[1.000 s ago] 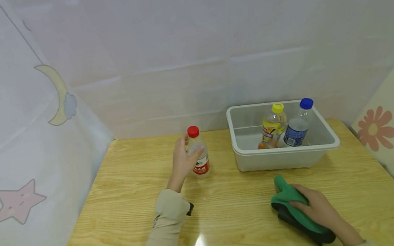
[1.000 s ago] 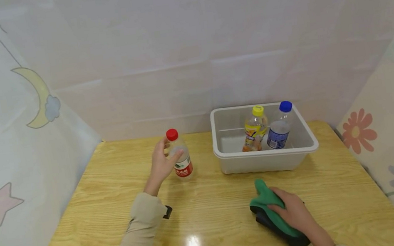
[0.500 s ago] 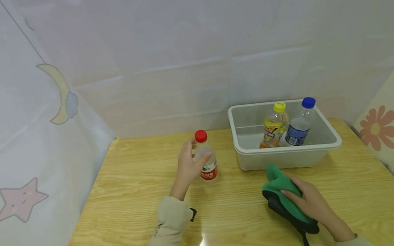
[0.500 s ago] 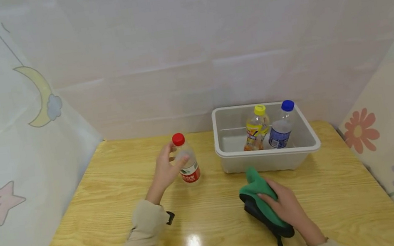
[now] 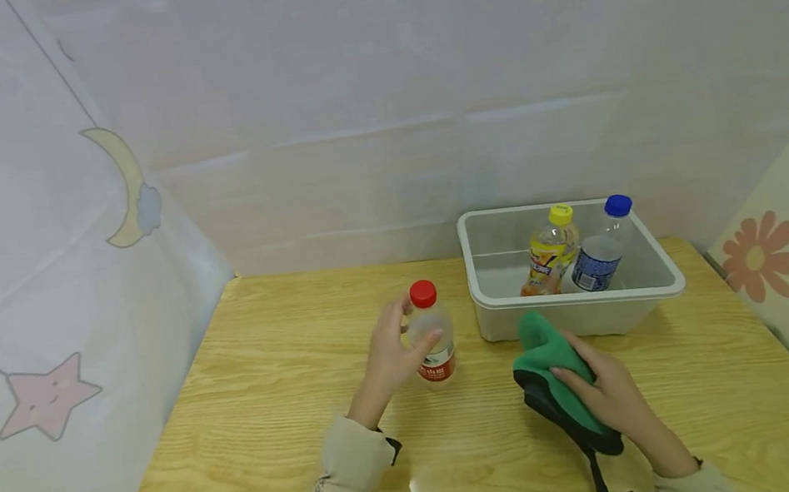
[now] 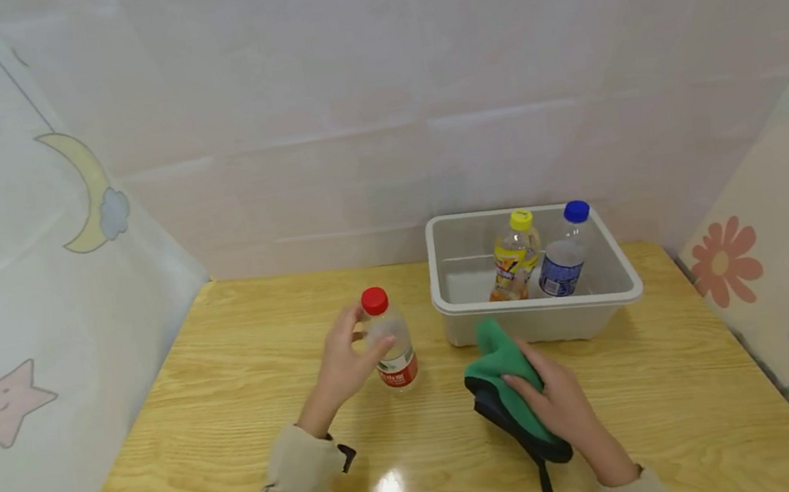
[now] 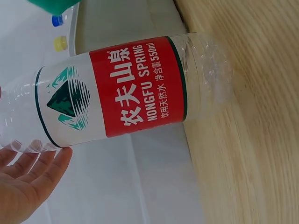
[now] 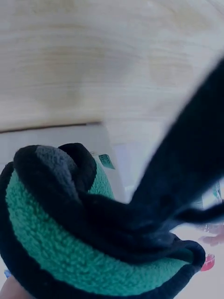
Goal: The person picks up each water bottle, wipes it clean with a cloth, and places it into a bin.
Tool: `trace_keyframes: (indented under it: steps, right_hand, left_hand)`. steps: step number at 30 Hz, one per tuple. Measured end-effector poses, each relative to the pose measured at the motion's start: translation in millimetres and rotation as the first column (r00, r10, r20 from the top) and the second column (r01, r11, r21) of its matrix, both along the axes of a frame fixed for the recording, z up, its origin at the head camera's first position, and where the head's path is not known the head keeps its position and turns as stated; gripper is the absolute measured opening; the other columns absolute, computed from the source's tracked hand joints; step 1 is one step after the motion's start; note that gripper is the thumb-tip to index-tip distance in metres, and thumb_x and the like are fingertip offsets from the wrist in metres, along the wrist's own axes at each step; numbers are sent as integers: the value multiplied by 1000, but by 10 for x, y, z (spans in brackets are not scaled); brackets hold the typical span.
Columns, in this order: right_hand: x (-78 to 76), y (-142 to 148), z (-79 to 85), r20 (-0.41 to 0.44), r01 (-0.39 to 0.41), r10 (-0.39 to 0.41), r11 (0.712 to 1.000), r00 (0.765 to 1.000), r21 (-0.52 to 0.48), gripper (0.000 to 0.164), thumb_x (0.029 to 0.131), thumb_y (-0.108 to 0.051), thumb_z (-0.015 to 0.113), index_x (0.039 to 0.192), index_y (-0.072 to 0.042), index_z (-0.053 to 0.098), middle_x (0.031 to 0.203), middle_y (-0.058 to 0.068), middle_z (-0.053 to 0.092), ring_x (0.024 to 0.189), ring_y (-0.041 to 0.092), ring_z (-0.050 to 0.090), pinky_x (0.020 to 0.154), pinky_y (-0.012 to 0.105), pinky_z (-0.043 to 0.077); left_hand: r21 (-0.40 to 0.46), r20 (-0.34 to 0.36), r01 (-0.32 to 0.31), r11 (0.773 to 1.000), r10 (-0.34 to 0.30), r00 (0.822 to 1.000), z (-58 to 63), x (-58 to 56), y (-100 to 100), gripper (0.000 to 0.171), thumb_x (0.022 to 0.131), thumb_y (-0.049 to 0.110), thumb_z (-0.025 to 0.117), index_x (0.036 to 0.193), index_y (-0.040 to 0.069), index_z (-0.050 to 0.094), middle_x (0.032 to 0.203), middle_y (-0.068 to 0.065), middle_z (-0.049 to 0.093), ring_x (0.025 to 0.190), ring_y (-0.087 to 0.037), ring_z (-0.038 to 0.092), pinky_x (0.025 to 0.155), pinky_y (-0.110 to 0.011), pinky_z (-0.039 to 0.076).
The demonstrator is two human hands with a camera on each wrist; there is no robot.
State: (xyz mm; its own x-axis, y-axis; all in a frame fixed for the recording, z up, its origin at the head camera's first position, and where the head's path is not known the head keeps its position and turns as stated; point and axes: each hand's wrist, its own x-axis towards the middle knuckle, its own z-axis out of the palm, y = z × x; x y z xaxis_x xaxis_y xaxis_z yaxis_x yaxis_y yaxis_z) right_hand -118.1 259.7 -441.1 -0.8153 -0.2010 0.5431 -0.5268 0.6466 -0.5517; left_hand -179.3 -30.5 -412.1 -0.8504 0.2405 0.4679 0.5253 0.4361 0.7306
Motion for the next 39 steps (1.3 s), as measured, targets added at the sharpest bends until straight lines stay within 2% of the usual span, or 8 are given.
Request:
trace_keyframes:
  steps: [4, 11, 17, 21, 24, 30, 35, 39]
  right_hand:
    - [-12, -38, 53, -23, -15, 15, 999, 1000, -30, 59, 71, 10, 70, 126, 3, 50, 108, 21, 61, 91, 17, 59, 76, 8, 39]
    - [-15, -124, 180, -34, -16, 15, 999, 999, -33, 65, 72, 9, 69, 132, 3, 44, 117, 24, 56, 95, 34, 56, 81, 8, 34]
    - [-33, -188, 229, -37, -59, 58, 998, 998, -33, 65, 74, 9, 67, 133, 3, 42, 122, 24, 53, 99, 36, 54, 86, 7, 32]
    - [-56, -222, 234, -57, -81, 81, 997, 995, -10, 67, 74, 8, 68, 135, 0, 41, 121, 24, 54, 100, 36, 55, 88, 8, 32]
    - [-71, -248, 240, -74, -98, 99, 995, 992, 18, 67, 75, 5, 68, 136, -2, 40, 119, 23, 55, 99, 35, 56, 86, 14, 37]
    - [-109, -318, 280, -107, -144, 150, 988, 983, 59, 64, 77, 3, 67, 135, 0, 40, 118, 21, 56, 96, 32, 58, 73, 37, 46]
    - [-140, -406, 316, -104, -182, 190, 980, 976, 83, 64, 77, 4, 66, 135, 1, 40, 122, 21, 53, 103, 33, 55, 78, 43, 45]
    - [-155, -488, 358, -98, -198, 208, 975, 973, 100, 64, 76, 4, 67, 134, 2, 41, 124, 21, 52, 108, 34, 52, 83, 46, 45]
  left_hand:
    - [-4, -5, 21, 1000, -21, 1000, -37, 70, 22, 56, 82, 23, 69, 125, -3, 44, 115, -13, 52, 104, -28, 50, 79, -36, 51]
    - [4, 26, 49, 999, -50, 998, -57, 174, 63, 58, 82, 23, 69, 127, -2, 43, 118, -13, 53, 107, -23, 50, 79, -33, 51]
    - [0, 42, 108, 994, -108, 993, -62, 236, 84, 58, 83, 23, 69, 128, -2, 42, 120, -13, 53, 108, -24, 50, 81, -31, 50]
    - [-21, 10, 138, 990, -138, 990, -82, 250, 89, 58, 81, 20, 70, 127, -2, 43, 120, -13, 53, 107, -24, 51, 81, -30, 50]
    - [-26, -12, 150, 988, -150, 989, -86, 257, 89, 57, 79, 18, 72, 126, -2, 45, 119, -13, 53, 106, -24, 51, 80, -30, 51]
    - [-21, -30, 171, 985, -172, 985, -102, 255, 83, 54, 82, 21, 69, 125, -2, 46, 118, -13, 54, 105, -24, 52, 81, -29, 51]
    - [1, -69, 173, 985, -172, 983, -91, 260, 78, 50, 90, 36, 57, 124, 0, 48, 116, -10, 54, 103, -23, 52, 80, -32, 51]
    - [-4, -104, 162, 987, -161, 981, -83, 263, 76, 49, 90, 40, 53, 122, 3, 51, 112, -8, 54, 100, -22, 52, 77, -33, 52]
